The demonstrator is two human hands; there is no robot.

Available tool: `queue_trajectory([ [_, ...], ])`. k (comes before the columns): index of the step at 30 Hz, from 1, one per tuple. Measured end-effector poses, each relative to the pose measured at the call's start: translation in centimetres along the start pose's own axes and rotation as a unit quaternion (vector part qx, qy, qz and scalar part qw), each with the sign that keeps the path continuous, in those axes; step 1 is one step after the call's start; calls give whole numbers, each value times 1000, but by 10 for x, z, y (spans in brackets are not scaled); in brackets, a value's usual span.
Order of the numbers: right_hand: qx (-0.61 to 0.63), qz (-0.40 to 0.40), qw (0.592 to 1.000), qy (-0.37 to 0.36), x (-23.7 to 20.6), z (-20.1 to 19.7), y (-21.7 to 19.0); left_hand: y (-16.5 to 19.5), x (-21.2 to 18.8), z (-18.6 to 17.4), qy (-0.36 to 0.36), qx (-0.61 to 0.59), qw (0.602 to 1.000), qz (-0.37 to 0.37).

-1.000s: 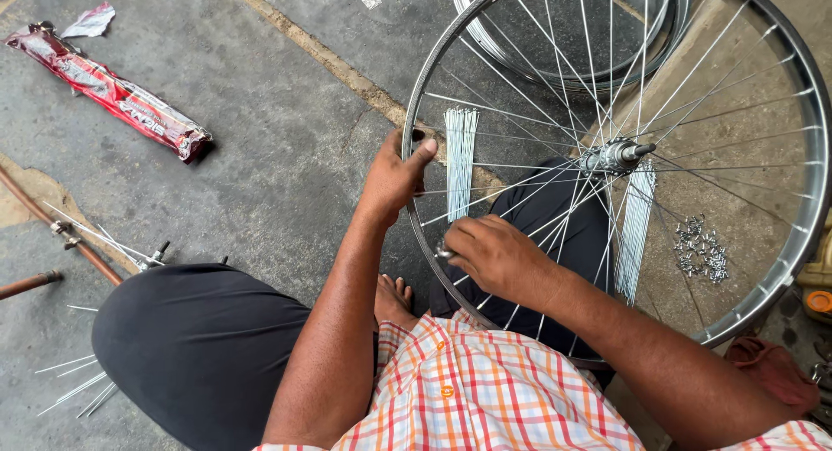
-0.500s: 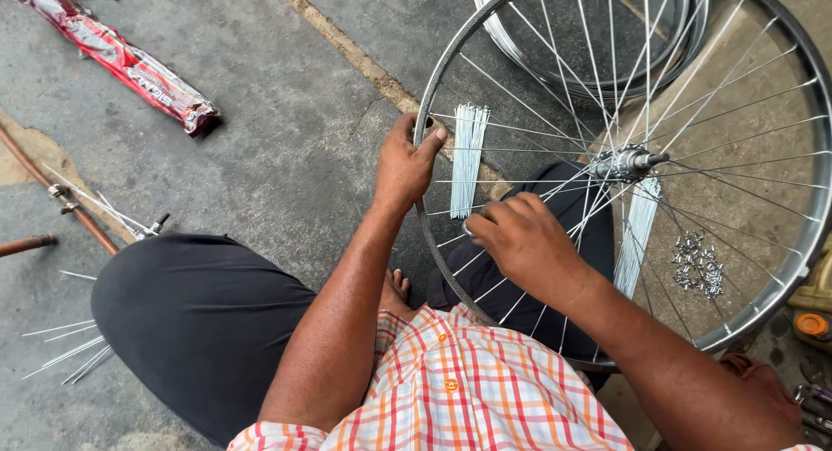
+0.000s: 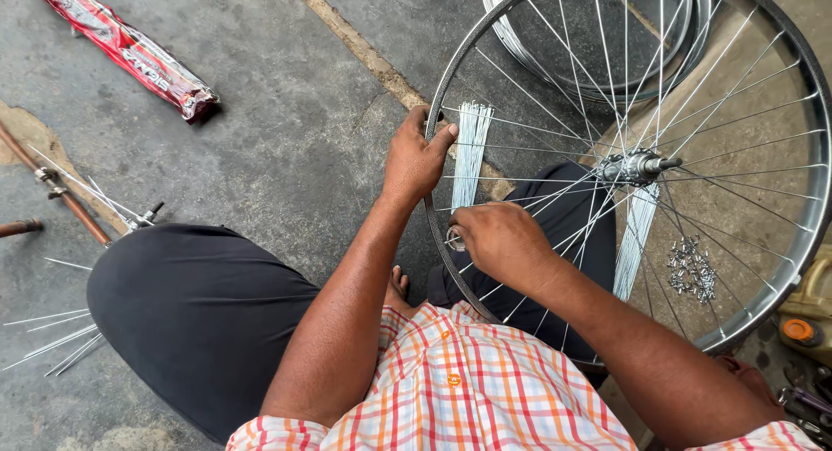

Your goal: The person inserts bicycle spokes into the rim and hub, then uses a spoke wrench to tighten the nipples. The person works on a bicycle wheel resting on their lap while sitting on the floor.

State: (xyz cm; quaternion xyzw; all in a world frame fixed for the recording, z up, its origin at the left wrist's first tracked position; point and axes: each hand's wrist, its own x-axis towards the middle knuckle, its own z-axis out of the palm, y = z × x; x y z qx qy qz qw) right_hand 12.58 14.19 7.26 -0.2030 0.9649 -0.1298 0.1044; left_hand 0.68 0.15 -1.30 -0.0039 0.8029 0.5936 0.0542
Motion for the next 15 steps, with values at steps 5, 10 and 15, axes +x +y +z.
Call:
queue_trajectory([
  [5, 46, -111, 988, 98, -13, -6, -5, -1, 2, 2, -10, 6, 1000, -14],
  [10, 21, -123, 988, 93, -17, -6, -2, -1, 2, 4, -13, 11, 1000, 17],
  [15, -128, 4, 988, -81, -5, 3, -5, 5, 0, 3, -22, 25, 999, -21],
])
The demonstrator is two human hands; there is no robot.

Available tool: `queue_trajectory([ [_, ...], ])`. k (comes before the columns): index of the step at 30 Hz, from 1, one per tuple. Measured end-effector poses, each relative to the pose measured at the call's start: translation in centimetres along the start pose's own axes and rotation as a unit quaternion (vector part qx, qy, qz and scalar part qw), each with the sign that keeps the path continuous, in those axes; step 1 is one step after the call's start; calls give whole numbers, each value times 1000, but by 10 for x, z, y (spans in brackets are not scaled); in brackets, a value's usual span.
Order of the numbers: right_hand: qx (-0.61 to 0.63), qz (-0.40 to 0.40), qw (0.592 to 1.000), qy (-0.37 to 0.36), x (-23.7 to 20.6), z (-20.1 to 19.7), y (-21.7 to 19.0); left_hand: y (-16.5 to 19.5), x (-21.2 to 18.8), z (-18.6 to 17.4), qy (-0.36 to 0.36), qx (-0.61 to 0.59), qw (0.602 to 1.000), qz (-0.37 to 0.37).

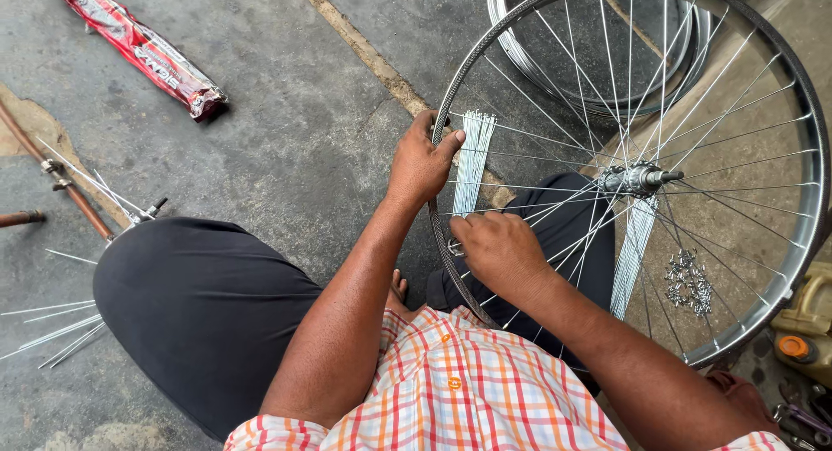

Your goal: The person inserts bicycle spokes into the rim and hub, then uses a spoke wrench to tighten the nipples. The person works on a bicycle wheel resting on their lap while sitting on the floor.

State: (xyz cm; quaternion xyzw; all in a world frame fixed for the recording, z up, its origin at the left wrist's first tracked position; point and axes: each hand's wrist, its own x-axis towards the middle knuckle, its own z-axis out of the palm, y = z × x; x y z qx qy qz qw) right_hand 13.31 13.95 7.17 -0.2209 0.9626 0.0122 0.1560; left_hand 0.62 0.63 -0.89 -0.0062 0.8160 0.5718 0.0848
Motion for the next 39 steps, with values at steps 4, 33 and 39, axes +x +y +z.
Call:
queue_trajectory([
  [4, 143, -142, 955, 217, -17, -5, 6, 1, -2, -4, 9, -7, 1000, 21],
  [33, 202, -53, 964, 162, -21, -14, 9, 13, -3, 0, 6, -12, 1000, 13],
  [39, 73, -68, 989, 110, -10, -8, 3, 13, -2, -1, 3, -25, 1000, 11],
])
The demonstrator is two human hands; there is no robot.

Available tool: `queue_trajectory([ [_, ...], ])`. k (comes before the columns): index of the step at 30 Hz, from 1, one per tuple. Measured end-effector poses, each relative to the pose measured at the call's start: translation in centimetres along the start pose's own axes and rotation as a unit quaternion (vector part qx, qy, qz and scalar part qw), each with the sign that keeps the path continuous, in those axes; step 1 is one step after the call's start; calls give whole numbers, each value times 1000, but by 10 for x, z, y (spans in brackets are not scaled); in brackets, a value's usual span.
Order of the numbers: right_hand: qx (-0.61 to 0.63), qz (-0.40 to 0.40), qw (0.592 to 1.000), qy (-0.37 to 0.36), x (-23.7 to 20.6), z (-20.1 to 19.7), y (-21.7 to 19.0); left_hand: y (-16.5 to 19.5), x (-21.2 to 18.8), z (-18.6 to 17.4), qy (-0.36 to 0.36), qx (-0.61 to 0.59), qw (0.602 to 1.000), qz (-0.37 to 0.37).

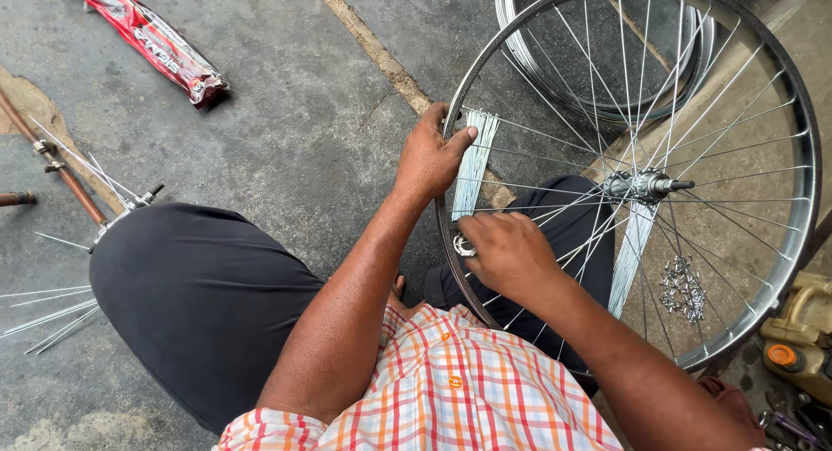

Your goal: The person inserts bicycle spokes into the rim and hub, then uses a spoke wrench to tighten the nipples. The person works on a bicycle wheel resting on their lap while sitting on the floor.

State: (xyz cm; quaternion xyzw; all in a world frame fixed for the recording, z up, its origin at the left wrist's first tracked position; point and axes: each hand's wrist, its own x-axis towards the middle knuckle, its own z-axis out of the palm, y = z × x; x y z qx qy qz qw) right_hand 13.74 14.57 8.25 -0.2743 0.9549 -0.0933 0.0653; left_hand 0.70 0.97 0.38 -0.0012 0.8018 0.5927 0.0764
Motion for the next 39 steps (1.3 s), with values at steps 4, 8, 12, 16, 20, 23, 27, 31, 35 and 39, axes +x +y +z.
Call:
queue_trajectory([
  [4, 129, -27, 990, 51, -13, -9, 6, 0, -1, -1, -2, 6, 1000, -1],
  [8, 63, 31, 997, 34, -6, -3, 3, 1, 0, 2, 4, 8, 1000, 9],
  [12, -19, 19, 999, -38, 2, 1, 1, -1, 1, 2, -7, 5, 1000, -12],
  [16, 117, -43, 990, 62, -11, -8, 6, -4, 1, 1, 5, 8, 1000, 14],
  [20, 87, 20, 995, 51, -9, -3, 5, -3, 1, 3, 3, 15, 1000, 11],
  [23, -21, 45, 999, -11, 1, 4, 2, -2, 1, 2, 9, 9, 1000, 15],
  [27, 78, -39, 994, 70, -6, -2, 3, -3, 0, -2, 15, 2, 1000, 24],
  [31, 116, -31, 989, 85, -13, -7, 7, -2, -1, -1, 2, 22, 1000, -1],
  [35, 18, 42, 999, 5, 1, 2, 2, -1, 0, 1, 11, 13, 1000, 12],
  [39, 37, -4, 999, 15, 1, -1, 1, -4, -1, -1, 16, -7, 999, 27],
])
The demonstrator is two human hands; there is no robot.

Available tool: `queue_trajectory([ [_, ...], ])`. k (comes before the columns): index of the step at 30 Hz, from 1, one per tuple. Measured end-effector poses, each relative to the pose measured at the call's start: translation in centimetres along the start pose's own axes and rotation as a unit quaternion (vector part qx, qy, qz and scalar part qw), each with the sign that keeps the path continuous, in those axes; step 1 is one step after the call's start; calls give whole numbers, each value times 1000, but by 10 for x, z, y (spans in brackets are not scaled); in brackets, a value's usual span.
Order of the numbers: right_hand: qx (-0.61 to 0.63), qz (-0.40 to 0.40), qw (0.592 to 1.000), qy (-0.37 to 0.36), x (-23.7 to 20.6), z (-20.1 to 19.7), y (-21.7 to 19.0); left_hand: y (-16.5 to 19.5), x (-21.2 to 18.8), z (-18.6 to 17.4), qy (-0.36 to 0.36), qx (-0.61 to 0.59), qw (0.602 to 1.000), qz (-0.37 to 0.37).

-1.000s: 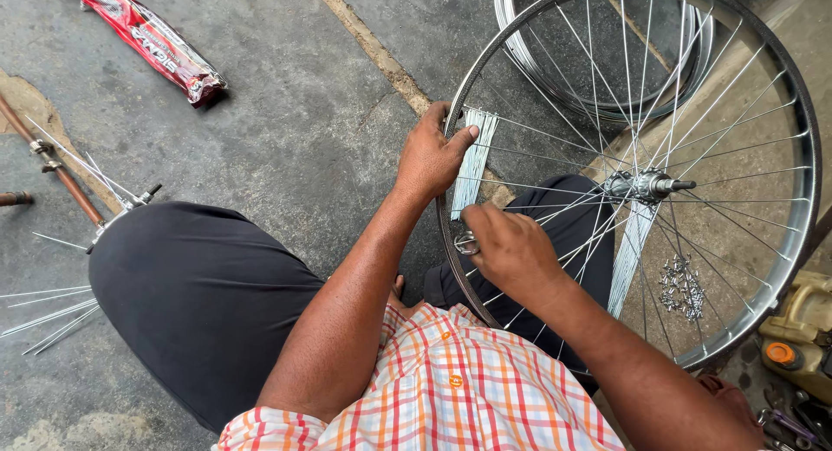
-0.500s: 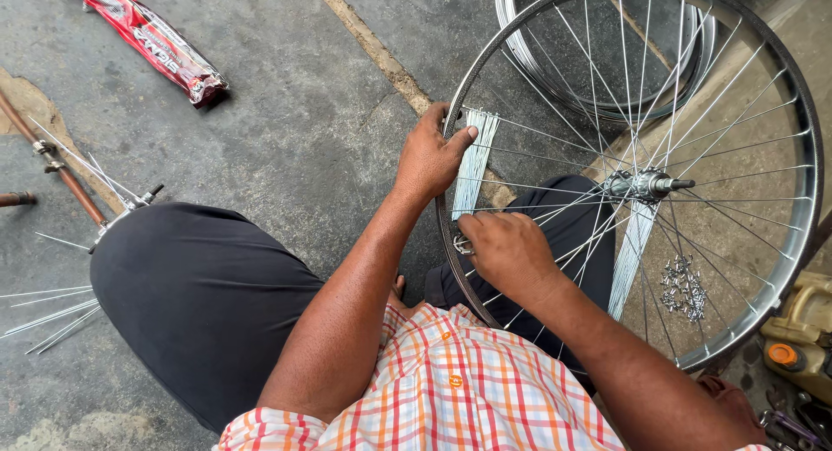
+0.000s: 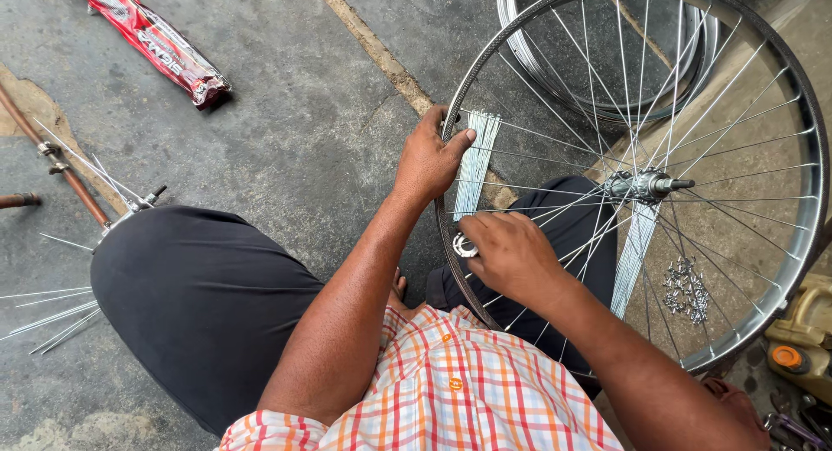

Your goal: The person inserts bicycle spokes into the rim and hub, then uses a spoke wrench to tighten the nipples. The person works on a bicycle wheel resting on their lap while sitting on the floor.

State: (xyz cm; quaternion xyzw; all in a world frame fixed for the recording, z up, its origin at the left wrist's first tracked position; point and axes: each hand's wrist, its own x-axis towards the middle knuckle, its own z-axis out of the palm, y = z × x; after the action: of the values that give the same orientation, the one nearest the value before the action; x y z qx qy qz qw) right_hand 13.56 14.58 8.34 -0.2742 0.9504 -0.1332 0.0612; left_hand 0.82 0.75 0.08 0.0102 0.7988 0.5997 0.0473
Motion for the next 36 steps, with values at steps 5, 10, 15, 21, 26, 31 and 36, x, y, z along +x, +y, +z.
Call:
queue_trajectory([
  [5, 127, -18, 991, 47, -12, -11, 5, 0, 1, 1, -18, 33, 999, -22],
  [10, -33, 42, 999, 10, 1, 3, 0, 1, 0, 3, -11, 22, 999, -22],
  [15, 10, -46, 996, 74, -5, -3, -1, -3, 0, 0, -8, 13, 1000, 0],
  [21, 110, 5, 993, 46, -11, -5, 6, -5, 4, 5, -7, 50, 999, -8],
  [26, -72, 30, 997, -16, 1, 7, 0, -5, 3, 2, -6, 33, 999, -18],
  [31, 25, -78, 994, 75, -11, -3, -1, -1, 0, -6, -28, -8, 999, -45],
  [36, -20, -64, 997, -31, -29, -6, -6, -3, 3, -6, -40, -109, 983, -146],
])
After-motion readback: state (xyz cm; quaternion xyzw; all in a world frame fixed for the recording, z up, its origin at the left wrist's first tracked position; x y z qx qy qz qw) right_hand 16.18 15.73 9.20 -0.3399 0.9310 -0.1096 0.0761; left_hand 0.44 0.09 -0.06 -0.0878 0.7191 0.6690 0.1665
